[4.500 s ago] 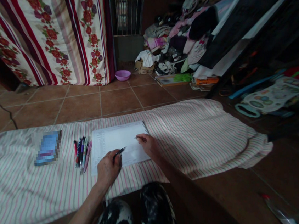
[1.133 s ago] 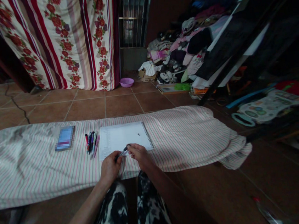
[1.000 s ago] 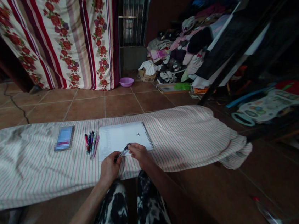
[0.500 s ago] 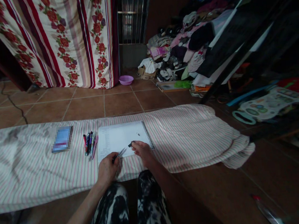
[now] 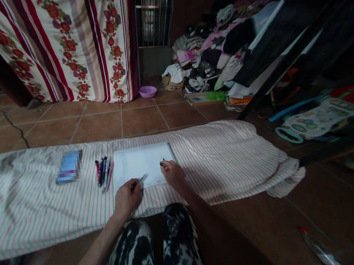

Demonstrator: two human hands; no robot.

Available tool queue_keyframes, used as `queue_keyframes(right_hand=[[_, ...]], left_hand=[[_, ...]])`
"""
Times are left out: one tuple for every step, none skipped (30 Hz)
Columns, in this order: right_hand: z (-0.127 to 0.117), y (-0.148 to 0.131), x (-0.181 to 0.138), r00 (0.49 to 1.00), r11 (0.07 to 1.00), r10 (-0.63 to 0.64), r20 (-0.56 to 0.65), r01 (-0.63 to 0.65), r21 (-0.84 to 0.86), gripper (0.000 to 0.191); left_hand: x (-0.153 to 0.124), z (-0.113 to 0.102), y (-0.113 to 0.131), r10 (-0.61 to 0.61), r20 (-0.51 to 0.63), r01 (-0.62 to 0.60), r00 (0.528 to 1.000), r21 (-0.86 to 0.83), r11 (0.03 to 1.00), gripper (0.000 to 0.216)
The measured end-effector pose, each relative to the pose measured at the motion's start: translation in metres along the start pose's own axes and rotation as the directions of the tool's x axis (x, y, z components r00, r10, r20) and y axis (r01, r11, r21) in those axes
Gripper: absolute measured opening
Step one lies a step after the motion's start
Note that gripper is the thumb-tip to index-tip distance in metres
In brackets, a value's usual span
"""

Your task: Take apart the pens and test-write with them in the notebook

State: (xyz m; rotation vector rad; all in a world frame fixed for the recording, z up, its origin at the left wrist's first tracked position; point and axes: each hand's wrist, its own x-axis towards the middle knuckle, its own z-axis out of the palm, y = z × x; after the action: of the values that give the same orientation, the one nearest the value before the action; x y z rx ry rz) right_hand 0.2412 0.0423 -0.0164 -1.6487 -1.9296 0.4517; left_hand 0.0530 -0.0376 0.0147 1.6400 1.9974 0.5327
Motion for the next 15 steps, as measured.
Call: queue_keyframes(right_hand=[[0.001,0.003,0.000,1.000,0.998,-0.028,0.011,0.029,-0.061,0.024],[0.003,0.005,0.000,0.998,0.992,-0.059,0.025,0.062,-0.114,0.025],[0.004,0.007,0.000,0.995,0.983,-0.090,0.040,0.095,-0.157,0.025],[0.005,0.009,0.000,0.991,0.974,-0.118,0.055,0.127,-0.190,0.025],[0.005,0.011,0.000,0.988,0.966,-0.142,0.068,0.153,-0.210,0.025],[0.005,0.012,0.000,0.984,0.961,-0.158,0.078,0.172,-0.219,0.025],[0.005,0.013,-0.001,0.982,0.958,-0.170,0.084,0.184,-0.219,0.024],[0.006,0.014,-0.001,0.980,0.957,-0.178,0.089,0.193,-0.215,0.023],[0.006,0.014,-0.001,0.978,0.957,-0.185,0.092,0.201,-0.209,0.022],[0.006,0.015,-0.002,0.977,0.957,-0.191,0.094,0.207,-0.202,0.021],[0.006,0.016,-0.002,0.976,0.958,-0.196,0.093,0.211,-0.196,0.020],[0.007,0.017,-0.003,0.975,0.958,-0.203,0.090,0.217,-0.189,0.020],[0.007,0.018,-0.003,0.974,0.958,-0.209,0.084,0.222,-0.182,0.021],[0.008,0.019,-0.004,0.974,0.959,-0.214,0.072,0.224,-0.174,0.022],[0.008,0.019,-0.004,0.974,0.960,-0.220,0.056,0.227,-0.164,0.024]], left_hand=[[0.001,0.000,0.000,0.000,-0.001,0.000,1.000,-0.001,1.000,0.027],[0.001,0.000,0.000,-0.001,-0.002,0.001,1.000,-0.001,1.000,0.027],[0.002,0.000,0.001,-0.004,-0.003,0.004,1.000,0.001,1.000,0.027],[0.002,0.000,0.001,-0.007,-0.004,0.007,1.000,0.003,1.000,0.027],[0.003,0.001,0.001,-0.010,-0.005,0.010,1.000,0.005,1.000,0.027],[0.003,0.001,0.001,-0.011,-0.003,0.011,1.000,0.006,1.000,0.027],[0.003,0.001,0.001,-0.012,-0.001,0.012,1.000,0.005,1.000,0.027],[0.004,0.002,0.001,-0.013,0.001,0.013,1.000,0.005,1.000,0.027],[0.004,0.002,0.001,-0.014,0.005,0.014,1.000,0.007,1.000,0.028],[0.004,0.002,0.001,-0.015,0.007,0.015,1.000,0.011,1.000,0.028],[0.004,0.002,0.001,-0.017,0.007,0.016,1.000,0.015,1.000,0.028],[0.004,0.002,0.001,-0.018,0.006,0.018,1.000,0.018,1.000,0.028],[0.004,0.002,0.002,-0.018,0.004,0.018,1.000,0.020,1.000,0.028],[0.004,0.002,0.002,-0.018,0.003,0.017,1.000,0.019,1.000,0.028],[0.005,0.001,0.003,-0.016,0.002,0.016,1.000,0.017,1.000,0.028]])
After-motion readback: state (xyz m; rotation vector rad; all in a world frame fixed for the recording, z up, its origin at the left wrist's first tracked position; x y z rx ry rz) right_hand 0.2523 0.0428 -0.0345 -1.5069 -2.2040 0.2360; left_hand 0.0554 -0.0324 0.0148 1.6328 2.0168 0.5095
